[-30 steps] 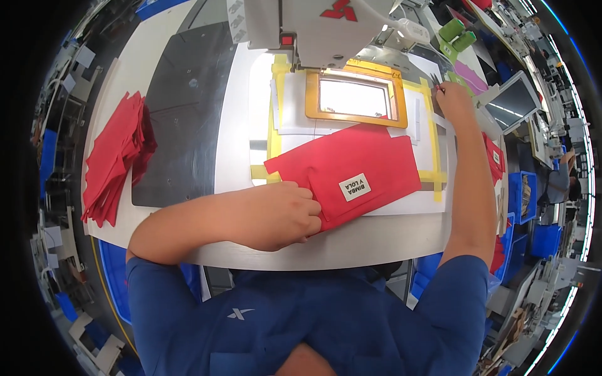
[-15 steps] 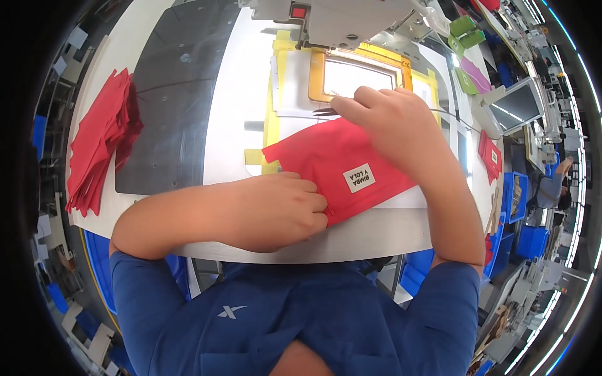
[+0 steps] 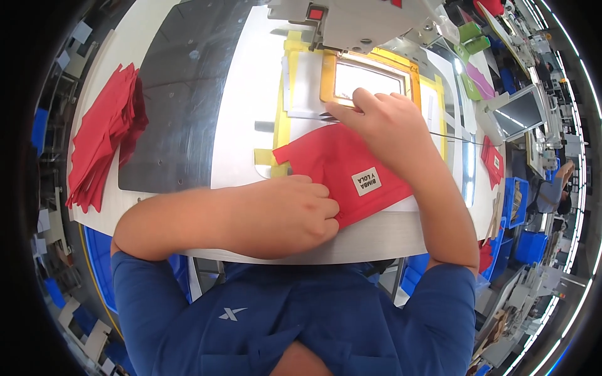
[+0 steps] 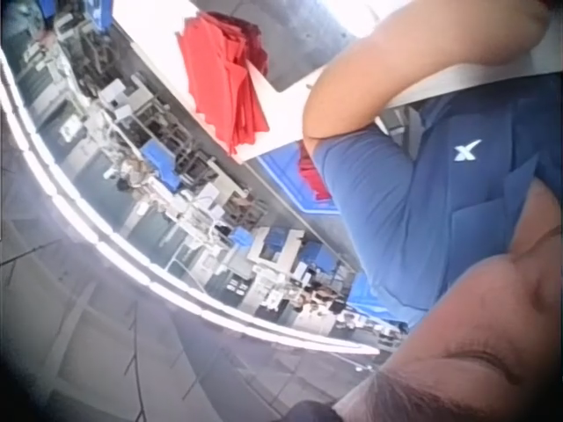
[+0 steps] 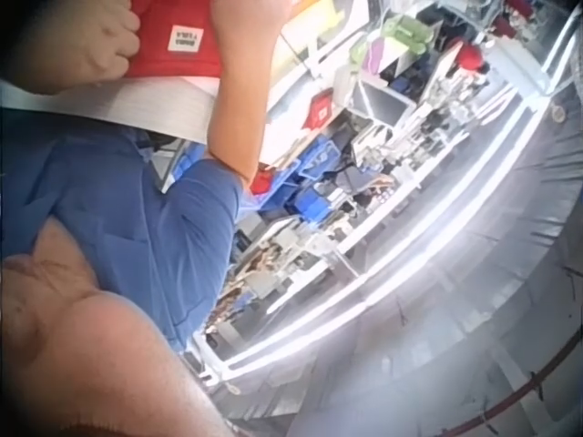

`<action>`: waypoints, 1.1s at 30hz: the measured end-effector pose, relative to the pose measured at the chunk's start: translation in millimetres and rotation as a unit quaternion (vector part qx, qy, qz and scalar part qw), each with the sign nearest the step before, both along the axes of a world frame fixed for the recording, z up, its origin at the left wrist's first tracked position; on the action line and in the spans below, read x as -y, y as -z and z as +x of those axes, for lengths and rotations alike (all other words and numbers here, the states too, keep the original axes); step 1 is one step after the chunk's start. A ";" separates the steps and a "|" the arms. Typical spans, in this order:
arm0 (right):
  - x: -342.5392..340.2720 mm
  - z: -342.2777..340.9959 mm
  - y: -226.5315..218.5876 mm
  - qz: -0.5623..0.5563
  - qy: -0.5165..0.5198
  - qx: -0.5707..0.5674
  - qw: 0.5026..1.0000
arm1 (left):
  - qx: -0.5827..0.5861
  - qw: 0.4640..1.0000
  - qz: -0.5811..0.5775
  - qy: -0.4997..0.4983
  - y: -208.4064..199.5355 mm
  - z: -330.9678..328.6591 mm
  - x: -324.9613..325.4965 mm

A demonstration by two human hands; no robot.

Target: Operating an automatic sewing machine to stitch labels onto red leather pieces and trimming excess thread.

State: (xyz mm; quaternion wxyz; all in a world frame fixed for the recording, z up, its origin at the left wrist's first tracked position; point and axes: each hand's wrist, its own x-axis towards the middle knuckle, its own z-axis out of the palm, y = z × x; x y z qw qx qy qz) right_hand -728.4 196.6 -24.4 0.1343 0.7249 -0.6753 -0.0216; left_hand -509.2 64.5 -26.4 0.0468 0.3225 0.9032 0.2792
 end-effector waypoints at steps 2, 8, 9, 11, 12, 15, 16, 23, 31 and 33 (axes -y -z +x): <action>-0.7 1.0 7.1 -0.010 0.006 0.030 0.999 | -0.003 1.000 0.002 0.000 0.9 1.0 -2.5; -15.3 9.6 -5.2 -0.060 0.115 0.172 0.976 | 0.046 0.999 -0.010 -0.002 -5.9 6.7 3.7; -22.1 9.0 -9.3 -0.061 0.123 0.197 0.971 | 0.071 0.997 -0.025 -0.020 -6.2 9.9 12.2; -39.9 16.2 -16.3 -0.051 0.133 0.226 0.964 | 0.103 0.994 -0.036 -0.030 -10.5 11.1 29.7; -51.1 20.6 -17.1 -0.042 0.137 0.255 0.956 | 0.101 0.991 -0.062 -0.057 -16.0 10.6 37.9; -80.9 31.5 -21.2 0.035 0.116 0.273 0.954 | 0.086 0.981 -0.078 -0.152 -3.1 -5.8 43.5; -86.4 36.4 -22.4 0.096 0.108 0.266 0.953 | 0.064 0.968 -0.070 -0.232 4.9 -10.0 42.9; -116.0 48.3 16.6 0.091 0.133 0.293 0.942 | 0.091 0.929 -0.044 -0.357 16.5 -27.1 22.4; -127.0 49.2 21.9 0.085 0.128 0.300 0.942 | 0.155 0.918 0.008 -0.364 16.0 -27.9 23.5; -128.3 48.6 23.9 0.083 0.123 0.300 0.942 | 0.185 0.910 0.016 -0.370 14.2 -28.8 24.9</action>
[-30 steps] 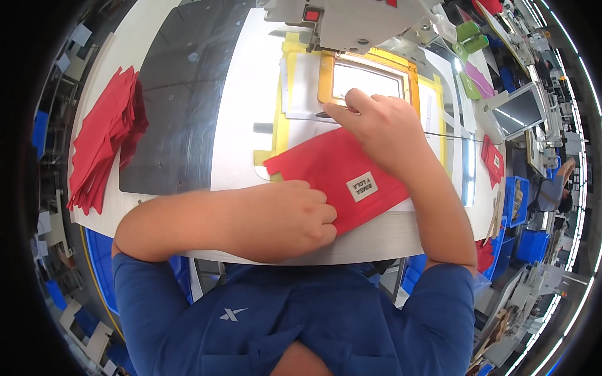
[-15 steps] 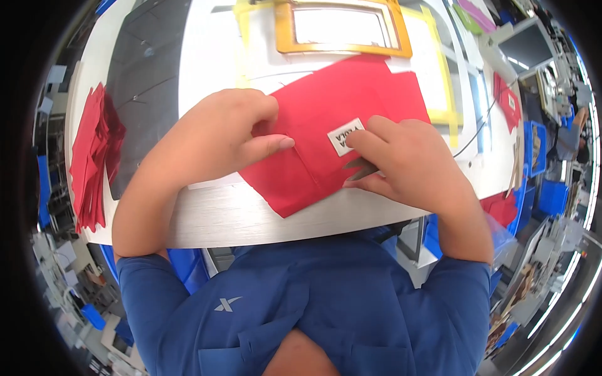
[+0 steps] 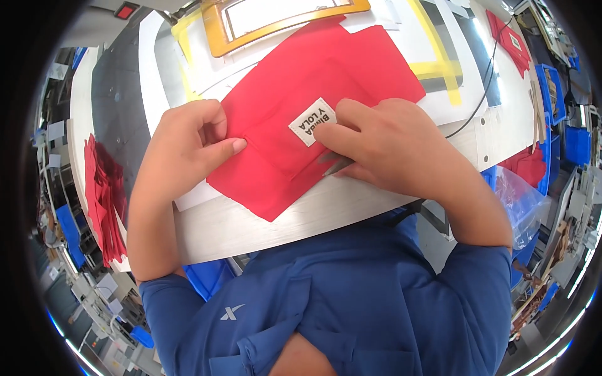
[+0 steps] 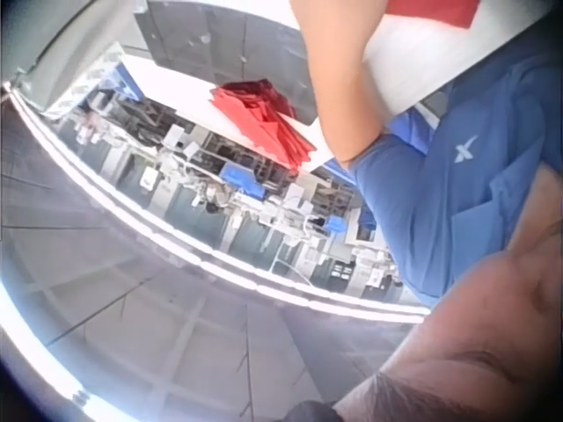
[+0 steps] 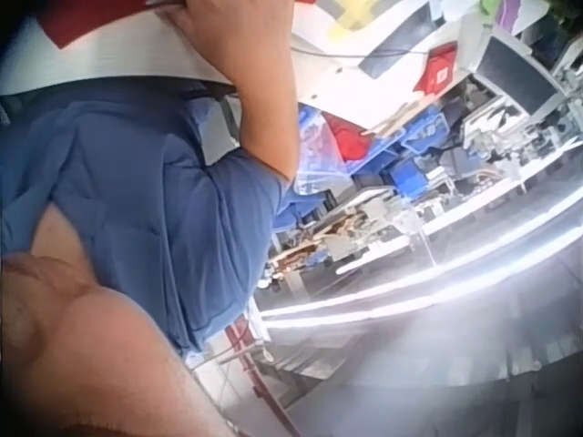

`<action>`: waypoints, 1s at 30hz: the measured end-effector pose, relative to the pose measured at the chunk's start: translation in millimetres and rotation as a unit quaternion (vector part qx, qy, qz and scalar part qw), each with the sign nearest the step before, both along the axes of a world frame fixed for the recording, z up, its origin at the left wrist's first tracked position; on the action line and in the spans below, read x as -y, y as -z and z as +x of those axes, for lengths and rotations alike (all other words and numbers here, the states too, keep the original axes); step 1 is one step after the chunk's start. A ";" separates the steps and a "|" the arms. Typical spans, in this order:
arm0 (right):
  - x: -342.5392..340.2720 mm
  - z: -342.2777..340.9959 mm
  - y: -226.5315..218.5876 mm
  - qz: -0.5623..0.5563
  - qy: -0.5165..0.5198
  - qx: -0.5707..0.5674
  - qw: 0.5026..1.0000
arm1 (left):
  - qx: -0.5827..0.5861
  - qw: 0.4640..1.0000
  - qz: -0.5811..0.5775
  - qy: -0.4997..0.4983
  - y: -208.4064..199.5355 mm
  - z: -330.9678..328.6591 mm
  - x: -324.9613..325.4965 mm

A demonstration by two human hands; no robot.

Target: Operating an automatic sewing machine to stitch labels onto red leather pieces and trimming excess thread.

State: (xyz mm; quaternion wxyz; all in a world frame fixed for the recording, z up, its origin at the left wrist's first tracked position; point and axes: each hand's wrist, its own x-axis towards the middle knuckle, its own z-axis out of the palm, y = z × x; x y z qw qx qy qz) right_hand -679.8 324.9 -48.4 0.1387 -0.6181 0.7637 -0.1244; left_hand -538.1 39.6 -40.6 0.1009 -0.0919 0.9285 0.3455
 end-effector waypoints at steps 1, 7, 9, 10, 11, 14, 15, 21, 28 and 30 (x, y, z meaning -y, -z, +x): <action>-1.3 -0.5 1.5 -0.014 -0.007 -0.002 1.000 | 0.001 1.000 0.007 -0.003 0.7 -0.3 0.4; -9.3 -2.8 8.0 -0.093 -0.051 -0.045 0.993 | -0.017 0.999 0.037 0.000 -0.7 -2.1 4.4; -4.2 -6.0 6.1 -0.108 -0.087 -0.047 0.989 | 0.004 0.999 0.037 -0.022 -3.4 0.5 6.7; -2.2 -5.3 2.6 -0.116 -0.083 -0.040 0.989 | -0.064 0.997 0.007 0.046 -1.1 2.4 6.9; 1.9 -4.1 -0.7 -0.135 -0.088 -0.034 0.986 | -0.127 0.985 -0.035 0.109 -2.0 7.5 7.5; 0.4 2.0 -24.4 -0.149 0.003 0.038 0.988 | -0.182 0.943 0.152 0.235 -3.9 11.0 -0.4; -5.1 2.6 -35.2 -0.133 0.034 0.069 0.988 | -0.188 0.919 0.220 0.268 -0.8 11.6 -4.4; -71.4 -27.9 -57.9 -0.153 0.204 0.404 0.878 | -0.102 0.852 0.485 0.168 -14.8 14.8 -13.6; 1.8 -71.2 -36.2 -0.008 0.217 0.380 0.899 | -0.004 0.915 0.385 -0.119 10.7 -6.7 -12.3; 8.3 -68.2 -28.3 0.023 0.232 0.332 0.914 | -0.010 0.922 0.373 -0.106 16.3 -11.9 -14.1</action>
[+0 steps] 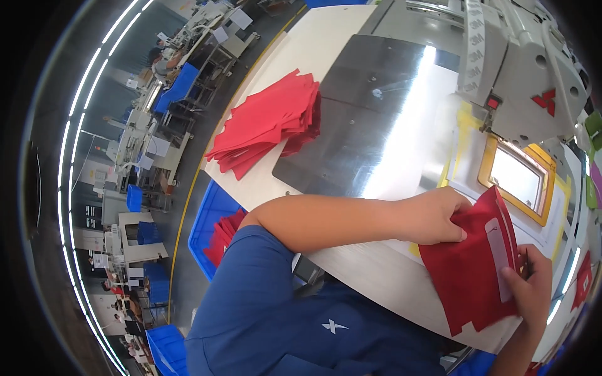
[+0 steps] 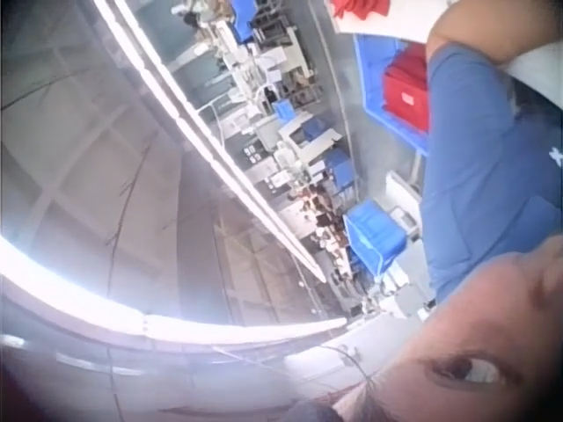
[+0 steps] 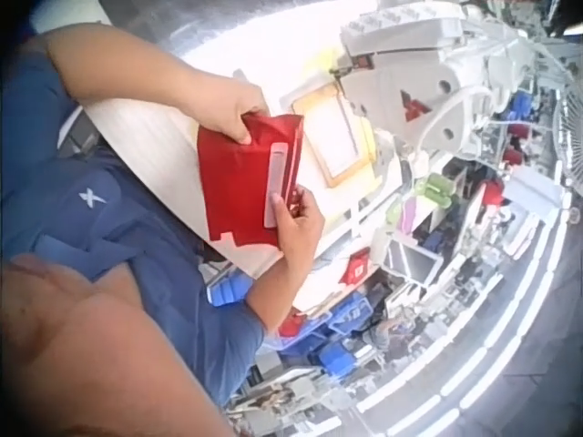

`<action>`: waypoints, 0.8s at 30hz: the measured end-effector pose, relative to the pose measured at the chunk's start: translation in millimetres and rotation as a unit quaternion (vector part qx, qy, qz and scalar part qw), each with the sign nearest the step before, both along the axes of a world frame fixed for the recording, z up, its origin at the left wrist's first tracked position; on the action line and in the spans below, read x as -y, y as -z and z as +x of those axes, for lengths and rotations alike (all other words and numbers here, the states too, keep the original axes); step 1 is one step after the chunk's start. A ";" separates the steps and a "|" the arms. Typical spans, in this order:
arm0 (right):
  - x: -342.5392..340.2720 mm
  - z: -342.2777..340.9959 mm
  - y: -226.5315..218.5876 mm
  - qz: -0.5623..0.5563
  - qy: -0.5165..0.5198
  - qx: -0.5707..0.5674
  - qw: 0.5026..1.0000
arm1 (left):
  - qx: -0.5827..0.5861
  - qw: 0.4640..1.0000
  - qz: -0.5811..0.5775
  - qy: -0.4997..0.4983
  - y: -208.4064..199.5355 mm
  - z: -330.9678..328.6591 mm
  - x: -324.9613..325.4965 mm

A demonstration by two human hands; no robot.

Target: Operating an automatic sewing machine to stitch labels onto red leather pieces and trimming excess thread.

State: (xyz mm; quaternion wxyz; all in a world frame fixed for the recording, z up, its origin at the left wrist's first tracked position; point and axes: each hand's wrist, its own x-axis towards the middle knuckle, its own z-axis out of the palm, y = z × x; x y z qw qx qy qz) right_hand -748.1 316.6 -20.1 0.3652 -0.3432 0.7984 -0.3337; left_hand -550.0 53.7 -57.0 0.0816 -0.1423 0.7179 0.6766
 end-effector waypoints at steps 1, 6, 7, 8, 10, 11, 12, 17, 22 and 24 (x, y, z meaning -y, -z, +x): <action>2.9 -0.2 8.5 -0.004 0.001 -0.035 0.999 | -0.006 1.000 -0.019 0.007 2.1 -1.6 -1.5; 41.2 -0.6 -3.8 -0.091 -0.048 -0.264 0.959 | -0.032 0.990 -0.134 0.033 6.0 9.0 6.4; 43.1 -1.9 -0.9 -0.132 -0.064 -0.389 0.909 | -0.007 0.992 -0.124 0.021 5.0 10.5 4.0; 49.7 4.7 -5.4 -0.149 -0.051 -0.378 0.912 | -0.016 0.999 -0.047 -0.007 6.3 14.4 1.1; 61.8 27.6 -6.3 -0.188 -0.045 -0.347 0.918 | 0.005 0.997 0.063 -0.052 -0.5 16.4 -0.2; 65.2 34.4 -4.5 -0.212 -0.053 -0.324 0.921 | 0.029 0.992 0.096 -0.070 -8.6 13.2 -0.3; 64.6 42.2 2.1 -0.200 -0.040 -0.322 0.924 | 0.036 0.993 0.103 -0.055 -9.2 10.0 -0.4; 51.0 63.7 30.4 -0.209 -0.138 -0.380 0.890 | 0.017 0.992 0.107 -0.066 -4.4 5.9 0.5; 42.4 66.2 51.6 -0.243 -0.129 -0.464 0.842 | 0.023 0.982 0.148 -0.113 -4.3 6.3 -1.7; 39.2 66.5 43.2 -0.235 -0.167 -0.464 0.837 | 0.030 0.985 0.135 -0.107 -7.0 6.8 -2.3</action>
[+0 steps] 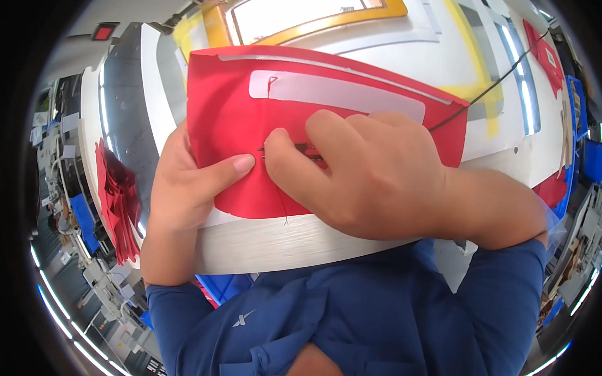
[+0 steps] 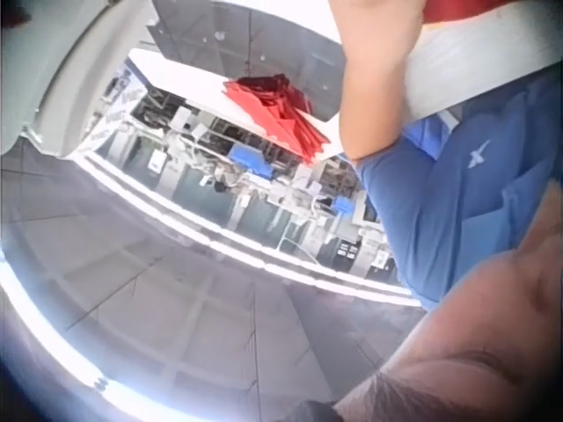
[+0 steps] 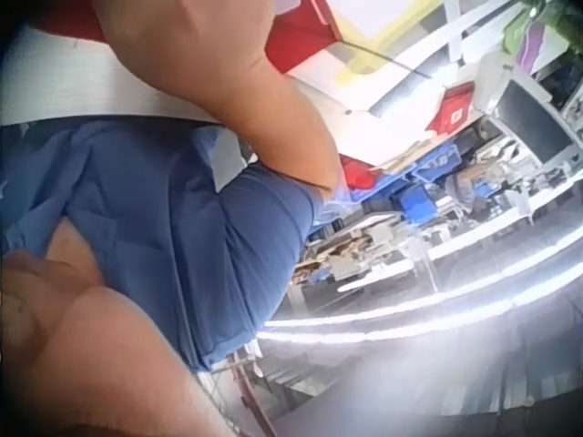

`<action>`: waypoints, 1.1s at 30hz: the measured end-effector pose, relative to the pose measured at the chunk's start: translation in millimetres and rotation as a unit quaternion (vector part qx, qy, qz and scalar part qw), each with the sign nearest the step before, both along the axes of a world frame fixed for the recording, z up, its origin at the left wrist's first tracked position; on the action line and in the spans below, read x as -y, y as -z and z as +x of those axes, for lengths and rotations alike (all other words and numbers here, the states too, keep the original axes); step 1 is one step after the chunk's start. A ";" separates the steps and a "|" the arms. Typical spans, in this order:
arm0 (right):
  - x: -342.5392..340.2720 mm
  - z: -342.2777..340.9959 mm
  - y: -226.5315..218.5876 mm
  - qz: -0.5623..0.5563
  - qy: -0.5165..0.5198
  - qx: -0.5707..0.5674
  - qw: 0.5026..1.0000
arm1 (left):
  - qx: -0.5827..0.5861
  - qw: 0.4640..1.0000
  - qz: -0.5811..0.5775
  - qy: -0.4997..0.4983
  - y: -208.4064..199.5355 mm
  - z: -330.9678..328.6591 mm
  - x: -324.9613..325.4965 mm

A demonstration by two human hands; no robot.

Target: Operating an automatic sewing machine to stitch labels onto red leather pieces and trimming excess thread.

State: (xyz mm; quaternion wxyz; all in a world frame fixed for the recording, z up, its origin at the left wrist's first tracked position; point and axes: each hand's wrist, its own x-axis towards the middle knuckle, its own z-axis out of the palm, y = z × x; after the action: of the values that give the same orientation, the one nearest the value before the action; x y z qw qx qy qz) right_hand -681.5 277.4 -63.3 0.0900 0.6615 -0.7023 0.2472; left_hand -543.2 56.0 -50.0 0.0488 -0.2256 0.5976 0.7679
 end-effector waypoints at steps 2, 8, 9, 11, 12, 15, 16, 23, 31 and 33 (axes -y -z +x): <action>-0.6 1.2 2.3 0.000 -0.006 0.005 1.000 | 0.004 1.000 -0.012 0.007 1.9 0.9 0.7; 2.5 2.7 8.1 -0.016 -0.017 0.003 1.000 | -0.010 1.000 0.007 0.015 5.2 2.4 3.2; 2.6 3.0 8.3 -0.015 -0.017 0.009 1.000 | -0.011 1.000 0.008 0.015 5.1 2.7 3.3; 3.4 3.2 9.3 -0.020 -0.016 0.013 1.000 | -0.012 1.000 0.010 0.015 5.3 3.2 2.9; 3.9 3.4 9.6 -0.024 -0.015 0.016 0.999 | -0.016 1.000 0.012 0.012 5.5 3.3 2.3; 4.9 3.8 9.6 -0.031 -0.014 0.024 0.999 | -0.015 1.000 0.012 0.018 2.9 3.5 2.0; 4.6 3.5 9.5 -0.030 -0.013 0.024 0.999 | -0.011 1.000 0.011 0.026 2.1 3.3 2.0; 5.8 1.9 10.5 -0.001 -0.058 0.068 0.996 | -0.034 0.999 -0.006 0.042 6.2 5.3 3.1; 3.6 -2.7 4.9 0.020 -0.057 0.128 0.990 | -0.020 0.999 -0.032 0.033 2.5 4.2 0.8; 3.7 -2.8 8.2 0.020 0.000 0.099 0.995 | -0.025 0.999 -0.028 0.031 3.2 6.0 1.8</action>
State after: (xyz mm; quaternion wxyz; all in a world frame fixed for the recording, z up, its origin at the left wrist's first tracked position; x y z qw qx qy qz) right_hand -684.3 273.7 -71.5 0.0065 0.6355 -0.7125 0.2974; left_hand -537.2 54.3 -53.1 0.0509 -0.1888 0.6262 0.7547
